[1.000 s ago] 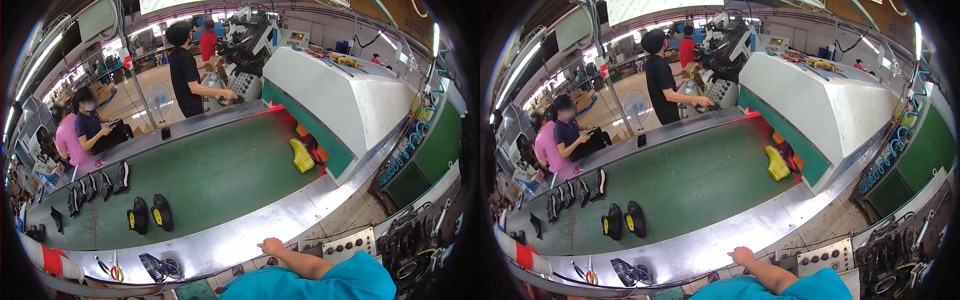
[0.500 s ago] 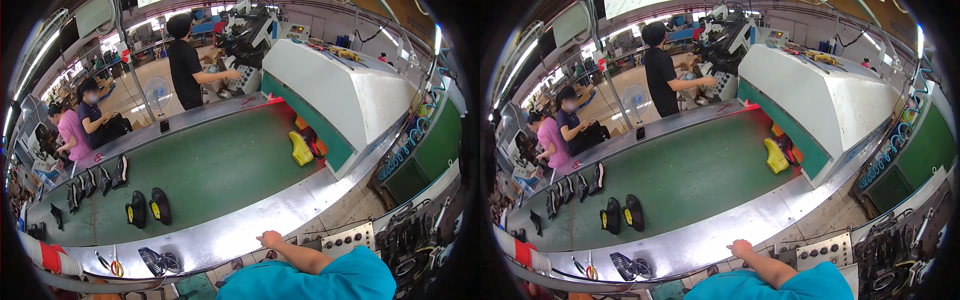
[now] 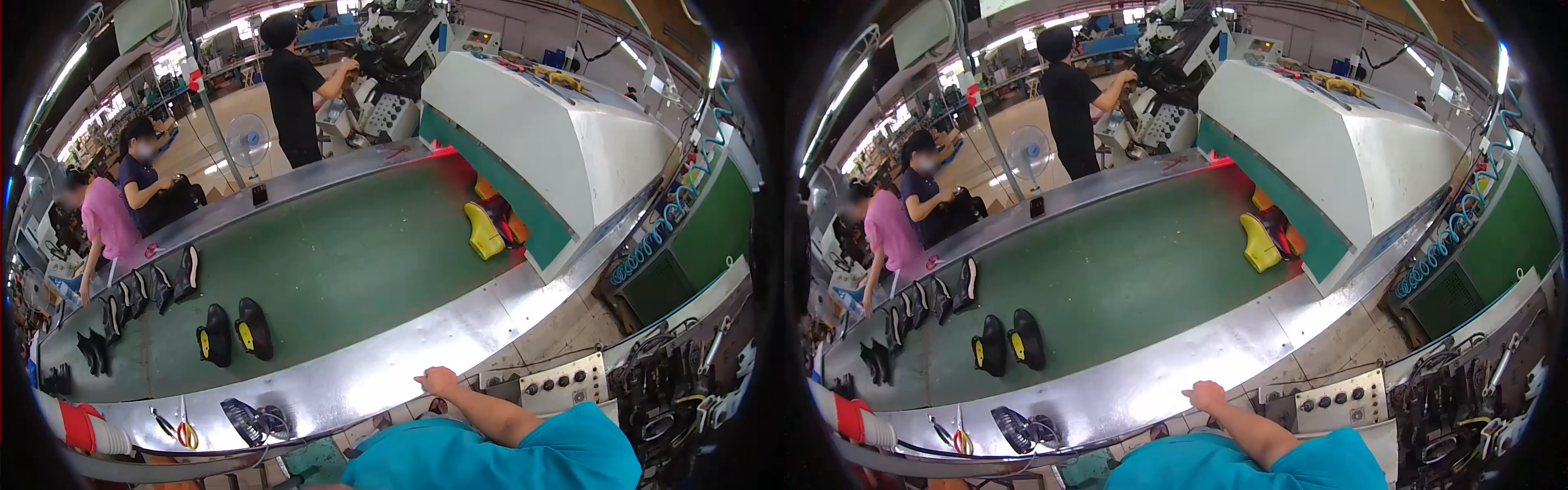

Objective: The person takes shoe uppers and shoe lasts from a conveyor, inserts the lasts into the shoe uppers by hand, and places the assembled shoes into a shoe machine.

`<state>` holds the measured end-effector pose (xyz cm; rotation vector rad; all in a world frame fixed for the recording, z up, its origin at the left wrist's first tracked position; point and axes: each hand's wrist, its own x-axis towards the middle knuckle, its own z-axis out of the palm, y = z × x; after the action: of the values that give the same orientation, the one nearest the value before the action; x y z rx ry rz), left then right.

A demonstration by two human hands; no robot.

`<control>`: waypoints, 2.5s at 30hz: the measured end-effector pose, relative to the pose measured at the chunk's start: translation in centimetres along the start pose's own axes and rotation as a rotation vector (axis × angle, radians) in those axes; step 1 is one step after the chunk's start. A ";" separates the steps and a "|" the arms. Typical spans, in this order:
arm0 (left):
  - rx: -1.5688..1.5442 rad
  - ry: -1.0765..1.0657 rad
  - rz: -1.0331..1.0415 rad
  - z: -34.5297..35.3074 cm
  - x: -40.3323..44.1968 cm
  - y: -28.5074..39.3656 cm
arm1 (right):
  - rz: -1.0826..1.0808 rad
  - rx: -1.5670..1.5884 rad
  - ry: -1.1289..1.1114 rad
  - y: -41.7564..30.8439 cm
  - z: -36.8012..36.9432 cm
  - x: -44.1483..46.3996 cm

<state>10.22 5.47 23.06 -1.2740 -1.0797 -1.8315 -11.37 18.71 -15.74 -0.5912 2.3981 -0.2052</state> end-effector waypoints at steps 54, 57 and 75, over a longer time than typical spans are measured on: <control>0.495 1.053 -1.406 -16.2 -17.4 -28.6 | -0.070 1.829 -0.455 13.7 -18.5 9.7; 0.604 1.244 -1.314 -19.5 -14.2 -27.3 | -0.267 1.755 -0.641 9.0 -17.6 2.9; 0.254 0.886 -0.759 -16.5 -5.9 -10.1 | -0.620 0.356 0.779 -7.4 -10.3 -12.5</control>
<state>-3.34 -4.36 11.72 0.2063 -1.2584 -2.3086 -6.58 17.94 1.41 -1.2308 2.6865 -1.3029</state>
